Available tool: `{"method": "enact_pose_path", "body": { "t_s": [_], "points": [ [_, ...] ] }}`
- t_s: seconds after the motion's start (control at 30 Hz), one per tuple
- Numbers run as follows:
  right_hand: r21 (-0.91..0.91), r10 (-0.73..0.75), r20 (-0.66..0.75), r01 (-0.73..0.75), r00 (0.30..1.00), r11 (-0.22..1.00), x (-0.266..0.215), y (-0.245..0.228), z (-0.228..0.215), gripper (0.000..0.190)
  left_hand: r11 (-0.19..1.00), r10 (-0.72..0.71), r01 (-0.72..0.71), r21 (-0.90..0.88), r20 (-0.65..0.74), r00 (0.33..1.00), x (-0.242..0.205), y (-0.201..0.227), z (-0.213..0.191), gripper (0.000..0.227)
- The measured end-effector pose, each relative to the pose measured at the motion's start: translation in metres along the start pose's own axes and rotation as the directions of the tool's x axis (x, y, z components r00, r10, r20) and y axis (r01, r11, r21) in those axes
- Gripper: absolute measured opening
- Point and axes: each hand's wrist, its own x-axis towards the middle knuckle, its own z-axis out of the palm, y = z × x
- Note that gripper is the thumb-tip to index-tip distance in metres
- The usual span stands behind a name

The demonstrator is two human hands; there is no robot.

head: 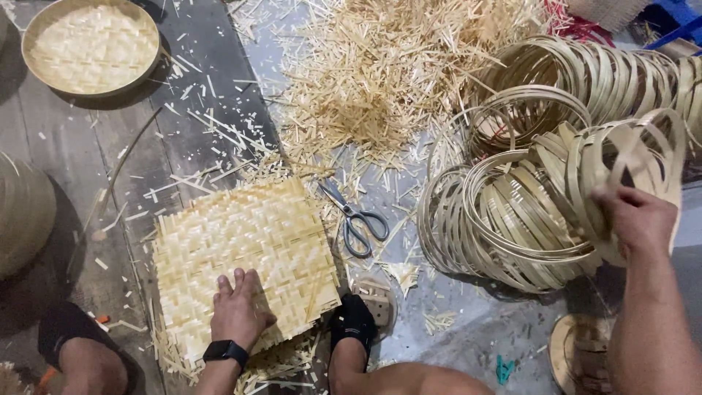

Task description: The recorder is assembling and trimming bamboo strips onto a wooden frame to create circular basket components.

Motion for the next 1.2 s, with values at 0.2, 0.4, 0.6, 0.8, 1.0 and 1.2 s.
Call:
{"method": "enact_pose_path", "body": {
  "t_s": [0.2, 0.4, 0.6, 0.8, 1.0, 1.2],
  "points": [
    [0.176, -0.145, 0.001, 0.143, 0.989, 0.974, 0.007, 0.014, -0.029, 0.019, 1.0, 0.004, -0.004, -0.008, -0.014, 1.0, 0.001, 0.0, 0.001, 0.109],
    [-0.162, -0.369, 0.014, 0.366, 0.929, 0.916, 0.049, 0.055, -0.014, 0.009, 0.999, -0.001, 0.0, -0.049, -0.023, 1.0, -0.006, 0.002, -0.007, 0.107],
    [-0.614, -0.656, 0.049, 0.541, 0.754, 0.575, 0.014, 0.034, -0.014, 0.017, 1.0, -0.013, 0.013, -0.009, 0.003, 1.0, 0.004, -0.002, 0.002, 0.114],
    [-0.544, -0.791, 0.187, 0.732, 0.583, 0.411, -0.036, -0.06, -0.03, 0.042, 0.999, 0.013, -0.014, 0.051, 0.021, 1.0, -0.002, 0.0, -0.009, 0.106],
    [-0.025, -0.939, 0.335, 0.995, -0.083, -0.096, -0.181, -0.237, 0.043, 0.042, 0.695, 0.049, -0.315, -0.647, -0.394, 0.918, 0.081, -0.057, 0.024, 0.076],
    [0.338, -0.748, 0.459, 0.873, -0.479, -0.351, -0.252, -0.296, 0.121, 0.064, -0.704, 0.005, -0.11, -0.702, -0.16, 0.987, 0.062, -0.061, -0.092, 0.04]
  ]
}}
